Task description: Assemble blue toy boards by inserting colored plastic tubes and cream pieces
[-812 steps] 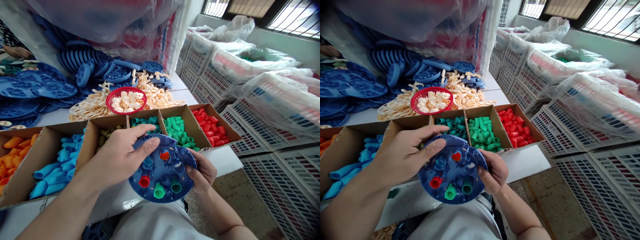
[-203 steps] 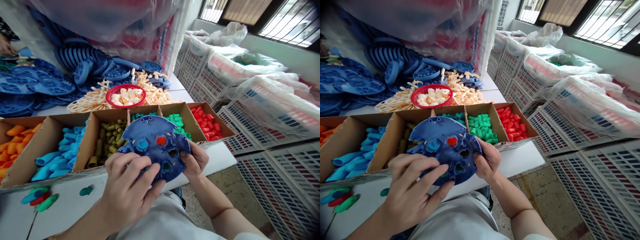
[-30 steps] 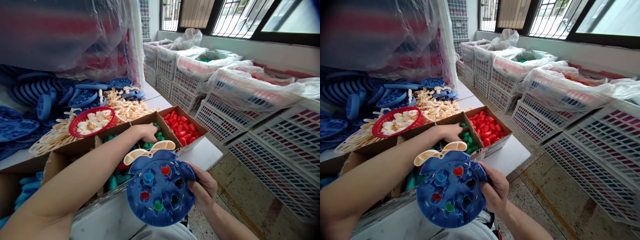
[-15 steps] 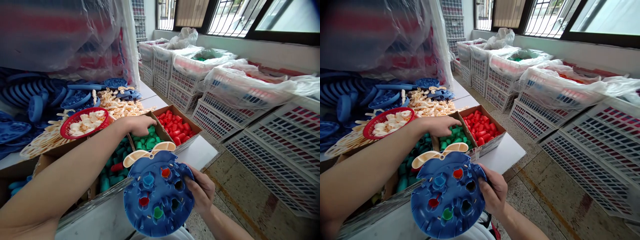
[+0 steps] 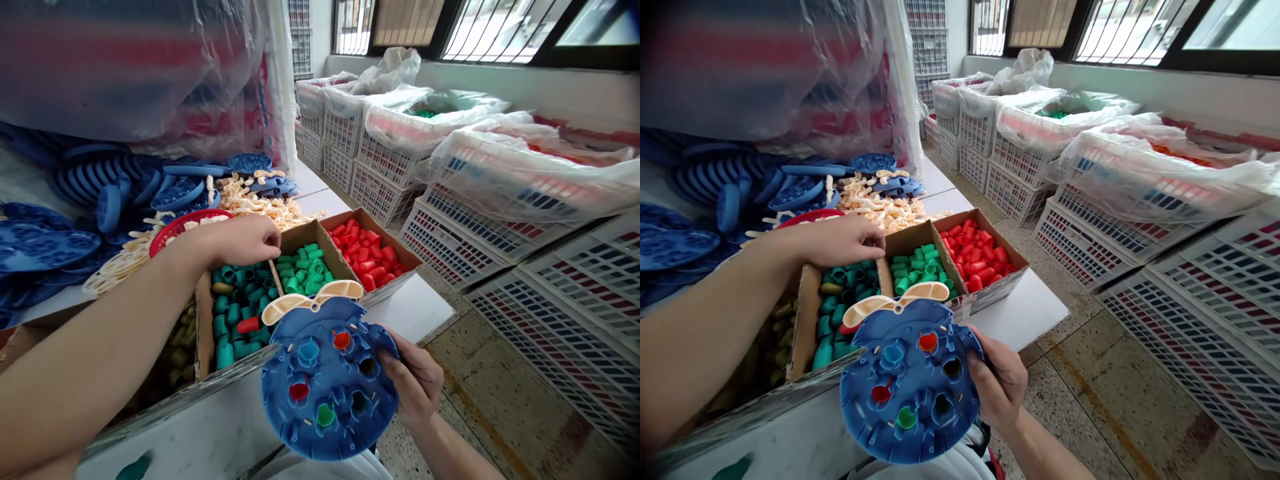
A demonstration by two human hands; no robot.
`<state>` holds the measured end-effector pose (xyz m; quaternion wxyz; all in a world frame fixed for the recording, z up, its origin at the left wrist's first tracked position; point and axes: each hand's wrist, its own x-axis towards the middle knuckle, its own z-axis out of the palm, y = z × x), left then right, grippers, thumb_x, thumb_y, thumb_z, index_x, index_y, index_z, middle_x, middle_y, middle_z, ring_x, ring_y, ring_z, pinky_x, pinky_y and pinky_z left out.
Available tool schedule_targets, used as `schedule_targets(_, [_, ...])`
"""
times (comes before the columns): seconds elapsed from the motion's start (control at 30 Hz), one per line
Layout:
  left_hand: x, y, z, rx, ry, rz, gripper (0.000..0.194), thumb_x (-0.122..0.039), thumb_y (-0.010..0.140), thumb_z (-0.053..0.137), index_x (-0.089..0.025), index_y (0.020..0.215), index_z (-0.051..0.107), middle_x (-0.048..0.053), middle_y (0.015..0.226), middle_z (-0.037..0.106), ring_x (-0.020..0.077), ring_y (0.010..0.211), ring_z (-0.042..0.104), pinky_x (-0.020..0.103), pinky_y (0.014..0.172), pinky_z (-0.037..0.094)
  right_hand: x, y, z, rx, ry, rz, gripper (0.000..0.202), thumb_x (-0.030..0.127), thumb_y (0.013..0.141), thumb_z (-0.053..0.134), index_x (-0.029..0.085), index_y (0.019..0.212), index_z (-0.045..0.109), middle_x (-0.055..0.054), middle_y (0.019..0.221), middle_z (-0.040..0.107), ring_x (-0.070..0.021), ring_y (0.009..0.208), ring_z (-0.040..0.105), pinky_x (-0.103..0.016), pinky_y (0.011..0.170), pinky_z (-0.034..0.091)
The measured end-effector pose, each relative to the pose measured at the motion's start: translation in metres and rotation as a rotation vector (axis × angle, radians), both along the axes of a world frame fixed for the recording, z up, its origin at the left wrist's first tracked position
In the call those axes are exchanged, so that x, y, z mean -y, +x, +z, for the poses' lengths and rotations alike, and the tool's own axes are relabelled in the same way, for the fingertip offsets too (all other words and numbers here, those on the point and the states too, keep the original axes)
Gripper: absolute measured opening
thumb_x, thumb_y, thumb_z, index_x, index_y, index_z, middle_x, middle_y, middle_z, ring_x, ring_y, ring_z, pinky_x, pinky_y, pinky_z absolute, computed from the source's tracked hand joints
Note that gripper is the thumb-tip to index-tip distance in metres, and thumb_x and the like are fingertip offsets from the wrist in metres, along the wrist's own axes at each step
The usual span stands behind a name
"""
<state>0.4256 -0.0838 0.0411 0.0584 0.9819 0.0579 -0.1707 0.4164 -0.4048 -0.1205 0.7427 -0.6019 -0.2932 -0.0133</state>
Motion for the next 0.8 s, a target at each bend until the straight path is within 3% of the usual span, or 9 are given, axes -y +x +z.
schedule_targets(0.17, [-0.025, -0.042, -0.038, -0.026, 0.125, 0.068, 0.031, -0.034, 0.078, 0.059, -0.020, 0.100, 0.076, 0.012, 0.092, 0.078, 0.0298, 0.083, 0.072, 0.034, 0.069, 0.049, -0.005, 0.002, -0.005, 0.045, -0.028, -0.003, 0.033, 0.026, 0.094, 0.069, 0.035, 0.124, 0.077, 0.000, 0.105, 0.080, -0.0241, 0.078, 0.080, -0.030, 0.072, 0.067])
schedule_targets(0.23, [-0.028, -0.052, -0.052, 0.005, 0.150, 0.078, 0.036, -0.034, 0.082, 0.056, -0.020, 0.110, 0.074, 0.014, 0.103, 0.078, 0.0324, 0.094, 0.073, 0.036, 0.075, 0.050, -0.009, 0.000, -0.004, 0.044, -0.016, -0.009, 0.031, 0.027, 0.094, 0.070, 0.033, 0.123, 0.078, -0.001, 0.106, 0.080, -0.0260, 0.081, 0.080, -0.032, 0.071, 0.067])
schedule_targets(0.33, [-0.025, -0.058, -0.063, 0.056, 0.169, 0.070, 0.034, -0.033, 0.085, 0.053, -0.020, 0.110, 0.074, 0.015, 0.109, 0.077, 0.0339, 0.103, 0.072, 0.038, 0.082, 0.051, -0.017, -0.004, -0.001, 0.047, 0.009, 0.004, 0.030, 0.027, 0.093, 0.071, 0.033, 0.122, 0.078, -0.002, 0.105, 0.081, -0.0263, 0.081, 0.080, -0.032, 0.071, 0.068])
schedule_targets(0.43, [-0.021, -0.060, -0.061, 0.108, 0.171, 0.065, 0.029, -0.032, 0.082, 0.055, -0.019, 0.100, 0.074, 0.015, 0.105, 0.077, 0.0332, 0.100, 0.072, 0.037, 0.081, 0.051, -0.023, -0.008, 0.002, 0.051, 0.020, 0.008, 0.032, 0.025, 0.093, 0.071, 0.035, 0.123, 0.077, -0.001, 0.105, 0.081, -0.0253, 0.081, 0.080, -0.031, 0.072, 0.068])
schedule_targets(0.6, [-0.025, -0.070, -0.038, 0.285, 0.140, 0.161, 0.040, -0.040, 0.083, 0.049, -0.016, 0.108, 0.071, 0.014, 0.104, 0.076, 0.0316, 0.097, 0.070, 0.038, 0.083, 0.049, -0.028, -0.010, 0.001, 0.036, 0.038, -0.007, 0.032, 0.025, 0.094, 0.070, 0.035, 0.123, 0.077, 0.000, 0.108, 0.080, -0.0254, 0.085, 0.081, -0.031, 0.074, 0.068])
schedule_targets(0.7, [-0.029, -0.079, -0.029, 0.302, 0.012, 0.210, 0.040, -0.045, 0.079, 0.052, -0.018, 0.100, 0.072, 0.008, 0.090, 0.075, 0.0281, 0.085, 0.069, 0.035, 0.076, 0.048, -0.030, -0.011, -0.002, 0.026, 0.049, -0.007, 0.031, 0.026, 0.094, 0.070, 0.033, 0.123, 0.077, -0.002, 0.108, 0.080, -0.0267, 0.086, 0.080, -0.033, 0.073, 0.068])
schedule_targets(0.8, [-0.029, -0.086, -0.032, 0.200, -0.141, 0.211, 0.045, -0.048, 0.074, 0.057, -0.019, 0.104, 0.073, 0.006, 0.088, 0.075, 0.0248, 0.079, 0.069, 0.031, 0.070, 0.049, -0.032, -0.012, -0.003, 0.030, 0.051, 0.000, 0.032, 0.024, 0.093, 0.071, 0.033, 0.124, 0.077, -0.002, 0.109, 0.080, -0.0268, 0.088, 0.080, -0.033, 0.075, 0.068])
